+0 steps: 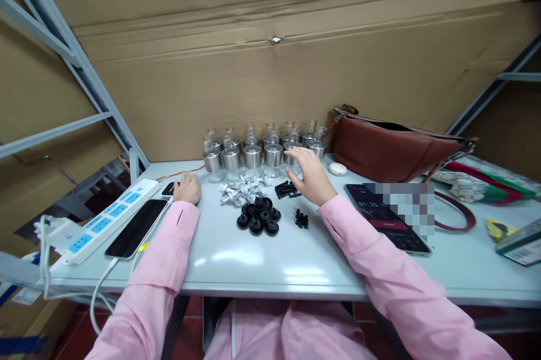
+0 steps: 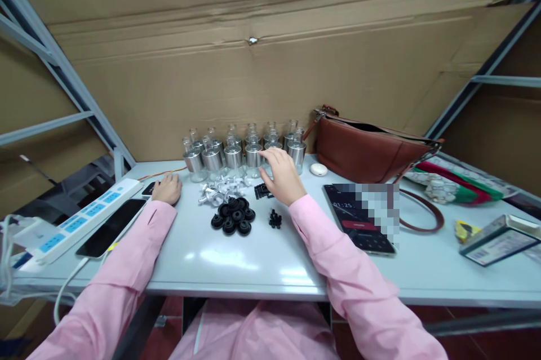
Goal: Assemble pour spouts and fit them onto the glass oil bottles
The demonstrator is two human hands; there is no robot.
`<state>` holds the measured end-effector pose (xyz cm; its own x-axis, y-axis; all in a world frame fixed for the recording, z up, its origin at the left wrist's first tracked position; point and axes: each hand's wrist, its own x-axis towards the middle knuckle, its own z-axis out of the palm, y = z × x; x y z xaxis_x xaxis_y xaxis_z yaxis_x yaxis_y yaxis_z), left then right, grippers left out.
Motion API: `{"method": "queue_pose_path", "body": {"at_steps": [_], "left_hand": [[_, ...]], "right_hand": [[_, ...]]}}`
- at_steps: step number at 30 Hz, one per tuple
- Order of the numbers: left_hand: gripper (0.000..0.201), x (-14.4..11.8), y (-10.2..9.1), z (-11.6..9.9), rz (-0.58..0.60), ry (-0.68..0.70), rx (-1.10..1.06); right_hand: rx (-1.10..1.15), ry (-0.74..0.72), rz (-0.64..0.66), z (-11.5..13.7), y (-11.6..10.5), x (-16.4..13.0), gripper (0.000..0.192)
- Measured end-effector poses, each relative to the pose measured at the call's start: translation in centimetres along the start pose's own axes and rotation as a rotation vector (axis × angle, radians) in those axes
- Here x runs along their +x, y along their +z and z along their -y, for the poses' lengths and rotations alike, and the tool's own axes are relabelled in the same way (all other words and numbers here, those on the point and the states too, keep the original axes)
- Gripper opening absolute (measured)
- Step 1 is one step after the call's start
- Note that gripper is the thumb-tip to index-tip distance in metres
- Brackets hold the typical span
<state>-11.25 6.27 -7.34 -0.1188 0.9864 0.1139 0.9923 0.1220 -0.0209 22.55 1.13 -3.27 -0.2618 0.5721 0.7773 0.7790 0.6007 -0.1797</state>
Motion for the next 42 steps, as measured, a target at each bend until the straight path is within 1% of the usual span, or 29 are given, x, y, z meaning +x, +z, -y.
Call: {"method": "queue_pose_path", "body": {"at_steps": [6,9,12,16,17,19,25,33,38,42], "left_hand": [[0.048,0.3,0.1,-0.2,0.022,0.135,-0.047],[0.046,0.3,-0.2,-0.3,0.009,0.172,-0.087],[0.041,0.3,-0.8,-0.3,-0.042,0.123,-0.123],[0.044,0.3,-1.4,0.4,-0.139,-0.100,-0.149],[0.044,0.3,-1.4,0.6,-0.147,-0.143,-0.151],[0.042,0.2,-1.4,0.7,-0.138,-0.182,-0.153],[0.042,0.3,-1.3,0.4,-0.067,-0.183,-0.152],[0.041,1.2,-1.9,0.5,0.007,-0.142,-0.176],[0.050,2.5,-2.1,0.7,-0.006,-0.124,-0.216],[0.040,3.0,-2.0,0.9,-0.059,-0.067,-0.229]], "right_hand": [[0.026,0.019,0.038,-0.5,0.2,-0.4,0.033],[0.042,0.026,0.046,-0.8,0.4,-0.6,0.031],[0.050,0.021,0.058,-0.9,0.6,-0.7,0.030],[0.053,0.024,0.059,-0.9,0.6,-0.7,0.030],[0.053,0.026,0.058,-0.8,0.5,-0.7,0.030],[0.052,0.026,0.064,-0.7,0.6,-0.7,0.029],[0.048,0.020,0.090,-0.5,0.8,-0.8,0.027],[0.048,0.027,0.108,-0.5,0.9,-0.9,0.025],[0.034,0.010,0.083,-0.4,1.0,-0.9,0.025],[0.032,0.011,0.071,-0.5,1.1,-0.9,0.025]]}}
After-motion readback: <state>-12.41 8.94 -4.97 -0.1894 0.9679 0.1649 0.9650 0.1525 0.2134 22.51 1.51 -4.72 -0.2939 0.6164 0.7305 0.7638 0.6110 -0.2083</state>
